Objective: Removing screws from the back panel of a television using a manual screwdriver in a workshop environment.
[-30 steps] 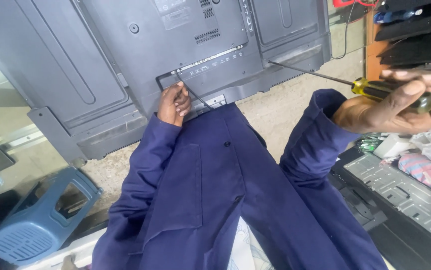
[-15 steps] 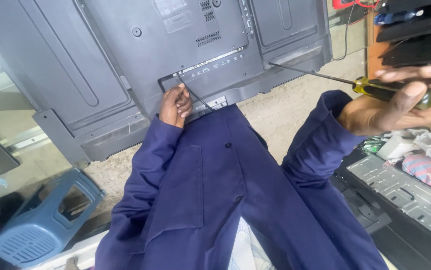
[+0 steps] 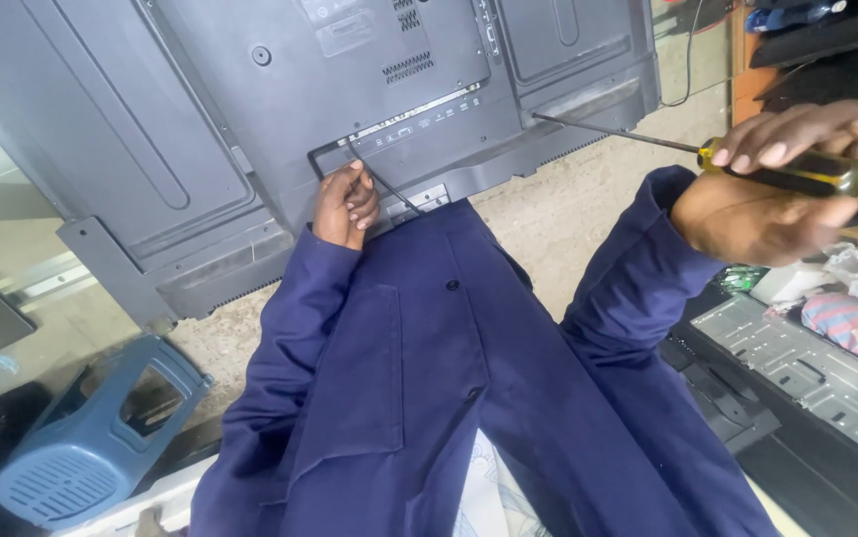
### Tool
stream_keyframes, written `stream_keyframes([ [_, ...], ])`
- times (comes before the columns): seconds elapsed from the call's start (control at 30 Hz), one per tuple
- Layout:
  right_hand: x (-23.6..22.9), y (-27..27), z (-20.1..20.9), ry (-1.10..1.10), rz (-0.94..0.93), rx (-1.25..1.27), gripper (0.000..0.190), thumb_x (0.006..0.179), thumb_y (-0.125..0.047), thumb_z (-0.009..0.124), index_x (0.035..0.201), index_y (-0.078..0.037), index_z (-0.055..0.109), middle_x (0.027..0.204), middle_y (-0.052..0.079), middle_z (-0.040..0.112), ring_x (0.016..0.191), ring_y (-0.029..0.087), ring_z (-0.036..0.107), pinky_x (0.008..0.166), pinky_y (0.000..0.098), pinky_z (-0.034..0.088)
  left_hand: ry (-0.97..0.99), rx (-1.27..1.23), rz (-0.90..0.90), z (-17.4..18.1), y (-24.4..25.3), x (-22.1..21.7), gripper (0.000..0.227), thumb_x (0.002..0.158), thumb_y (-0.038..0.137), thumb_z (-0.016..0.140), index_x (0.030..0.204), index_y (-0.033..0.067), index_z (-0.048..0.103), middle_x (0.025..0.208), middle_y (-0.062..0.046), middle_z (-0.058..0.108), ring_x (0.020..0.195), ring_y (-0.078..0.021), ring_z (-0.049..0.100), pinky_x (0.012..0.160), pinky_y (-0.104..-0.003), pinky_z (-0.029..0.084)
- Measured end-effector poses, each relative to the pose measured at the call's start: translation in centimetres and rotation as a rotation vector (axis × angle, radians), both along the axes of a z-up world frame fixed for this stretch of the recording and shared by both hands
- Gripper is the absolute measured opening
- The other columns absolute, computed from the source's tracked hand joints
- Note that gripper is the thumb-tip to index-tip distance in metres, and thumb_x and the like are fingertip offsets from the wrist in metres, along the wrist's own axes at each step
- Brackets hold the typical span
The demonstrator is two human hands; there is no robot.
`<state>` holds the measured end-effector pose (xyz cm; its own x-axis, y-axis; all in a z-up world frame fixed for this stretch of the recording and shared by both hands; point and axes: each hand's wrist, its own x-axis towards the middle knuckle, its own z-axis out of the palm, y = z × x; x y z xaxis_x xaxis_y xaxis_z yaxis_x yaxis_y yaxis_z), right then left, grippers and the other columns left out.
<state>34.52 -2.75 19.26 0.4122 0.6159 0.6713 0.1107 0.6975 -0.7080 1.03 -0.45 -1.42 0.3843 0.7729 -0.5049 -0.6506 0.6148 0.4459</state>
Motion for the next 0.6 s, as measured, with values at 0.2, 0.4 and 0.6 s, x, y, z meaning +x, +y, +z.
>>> stream_keyframes([
  [0.2,-2.0,0.5,1.7,-0.160,-0.220,-0.011,0.039,0.099,-0.038,0.060,0.111,-0.003,0.048,0.096,0.018,0.046,0.078,0.032,0.045,0.065,0.0487,0.044,0.001,0.001,0.002,0.0,-0.1,0.1,0.030,0.095,0.019,0.054,0.068,0.0051,0.056,0.046,0.004,0.021,0.033,-0.0056,0.023,0.029,-0.020,0.021],
  [0.4,-3.2,1.8,2.3,-0.219,-0.235,0.111,0.021,0.100,-0.016,0.054,0.106,0.000,0.043,0.098,0.018,0.045,0.057,0.034,0.041,0.049,0.0472,0.041,0.001,0.013,0.010,0.1,-0.2,0.2,0.030,0.096,0.017,0.052,0.069,0.0045,0.055,0.046,0.004,0.021,0.033,-0.0053,0.023,0.029,-0.020,0.021],
  [0.6,2.2,-0.5,-1.1,0.156,0.081,-0.031,0.038,0.090,-0.044,0.054,0.091,-0.006,0.054,0.076,0.010,0.043,0.060,0.029,0.040,0.054,0.0437,0.038,0.021,-0.055,0.023,1.0,0.2,0.1,0.028,0.094,0.020,0.052,0.070,0.0052,0.054,0.047,0.004,0.026,0.035,-0.0059,0.025,0.030,-0.021,0.023],
])
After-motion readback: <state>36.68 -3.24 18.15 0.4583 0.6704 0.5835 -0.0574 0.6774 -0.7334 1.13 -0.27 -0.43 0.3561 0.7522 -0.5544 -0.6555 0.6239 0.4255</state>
